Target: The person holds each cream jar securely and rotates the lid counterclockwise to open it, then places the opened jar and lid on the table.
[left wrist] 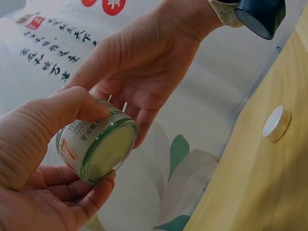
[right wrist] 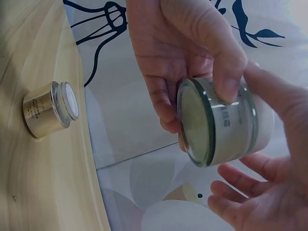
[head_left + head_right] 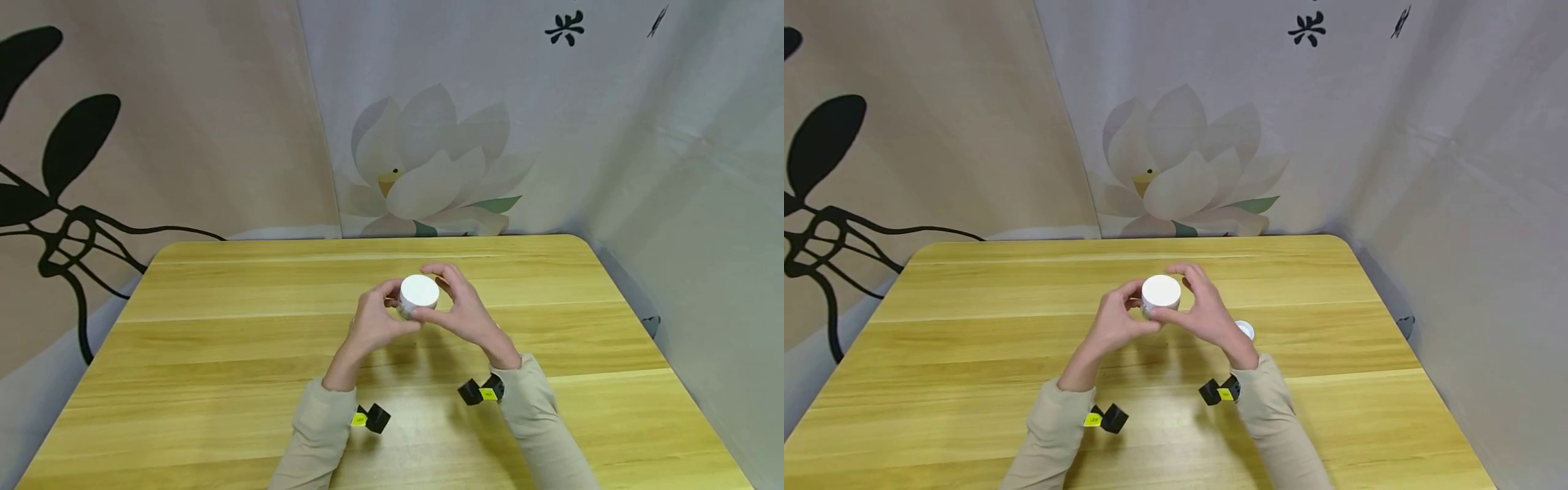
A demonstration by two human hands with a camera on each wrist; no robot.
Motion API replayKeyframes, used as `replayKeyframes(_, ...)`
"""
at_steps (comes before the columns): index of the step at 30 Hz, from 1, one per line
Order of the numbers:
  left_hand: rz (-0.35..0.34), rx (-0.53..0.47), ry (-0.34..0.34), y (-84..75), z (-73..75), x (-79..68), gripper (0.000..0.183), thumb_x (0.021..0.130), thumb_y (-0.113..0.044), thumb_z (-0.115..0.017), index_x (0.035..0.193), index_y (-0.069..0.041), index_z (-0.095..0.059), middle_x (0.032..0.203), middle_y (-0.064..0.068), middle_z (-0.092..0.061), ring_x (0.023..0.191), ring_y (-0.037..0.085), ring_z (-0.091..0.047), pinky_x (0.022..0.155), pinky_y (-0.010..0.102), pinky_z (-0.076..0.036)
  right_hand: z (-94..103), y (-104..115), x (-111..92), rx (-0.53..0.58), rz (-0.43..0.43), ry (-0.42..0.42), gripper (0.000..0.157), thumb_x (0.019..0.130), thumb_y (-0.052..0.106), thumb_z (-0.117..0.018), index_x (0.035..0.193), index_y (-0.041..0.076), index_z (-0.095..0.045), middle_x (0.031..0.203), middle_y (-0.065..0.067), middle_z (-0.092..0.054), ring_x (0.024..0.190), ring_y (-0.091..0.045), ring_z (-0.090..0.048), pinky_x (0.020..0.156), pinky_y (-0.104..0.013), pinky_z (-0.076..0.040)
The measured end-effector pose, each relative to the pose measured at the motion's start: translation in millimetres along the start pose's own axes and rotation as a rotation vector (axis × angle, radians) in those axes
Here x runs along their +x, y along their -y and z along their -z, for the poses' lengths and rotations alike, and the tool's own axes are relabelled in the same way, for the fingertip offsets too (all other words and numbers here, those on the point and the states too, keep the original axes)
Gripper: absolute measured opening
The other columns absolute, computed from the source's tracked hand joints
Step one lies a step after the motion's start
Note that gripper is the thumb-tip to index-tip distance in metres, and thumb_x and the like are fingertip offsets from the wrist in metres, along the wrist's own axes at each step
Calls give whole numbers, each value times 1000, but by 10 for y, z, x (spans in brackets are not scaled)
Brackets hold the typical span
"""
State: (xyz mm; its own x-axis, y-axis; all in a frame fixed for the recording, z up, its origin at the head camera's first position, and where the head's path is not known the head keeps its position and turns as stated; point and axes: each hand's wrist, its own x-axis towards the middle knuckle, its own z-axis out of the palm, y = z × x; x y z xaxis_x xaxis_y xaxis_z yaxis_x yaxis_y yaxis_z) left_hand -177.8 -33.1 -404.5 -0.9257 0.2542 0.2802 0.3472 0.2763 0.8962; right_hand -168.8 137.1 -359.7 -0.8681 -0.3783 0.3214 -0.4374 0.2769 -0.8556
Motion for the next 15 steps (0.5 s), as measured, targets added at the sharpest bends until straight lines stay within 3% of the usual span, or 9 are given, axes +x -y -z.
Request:
replayKeyframes(6, -6, -3, 0, -3, 0, -1, 54, 66, -4, -78, 116, 5, -59, 99, 12, -63, 90, 21, -58, 79, 35, -51, -1, -162, 5, 6, 34, -7, 43, 74, -3, -75, 111, -8, -53, 121, -23, -47, 114, -33, -46, 101, -48, -36)
replayKeyframes(10, -13, -9, 3, -3, 9, -6, 53, 67, -5, -78, 116, 4, -60, 99, 11, -63, 89, 21, -58, 78, 34, -51, 15, -222, 7, 40, 42, 21, 43, 76, -7, -71, 116, -7, -56, 124, -22, -47, 115, -31, -46, 101, -46, -37)
replayKeyframes(15, -18, -20, 3, -15, 15, -9, 52, 68, -6, -78, 116, 3, -60, 100, 11, -63, 90, 21, -58, 79, 35, -51, 25, -358, 13, 63, 47, 53, 54, 79, -6, -70, 129, -4, -50, 130, -18, -44, 119, -28, -45, 103, -43, -36)
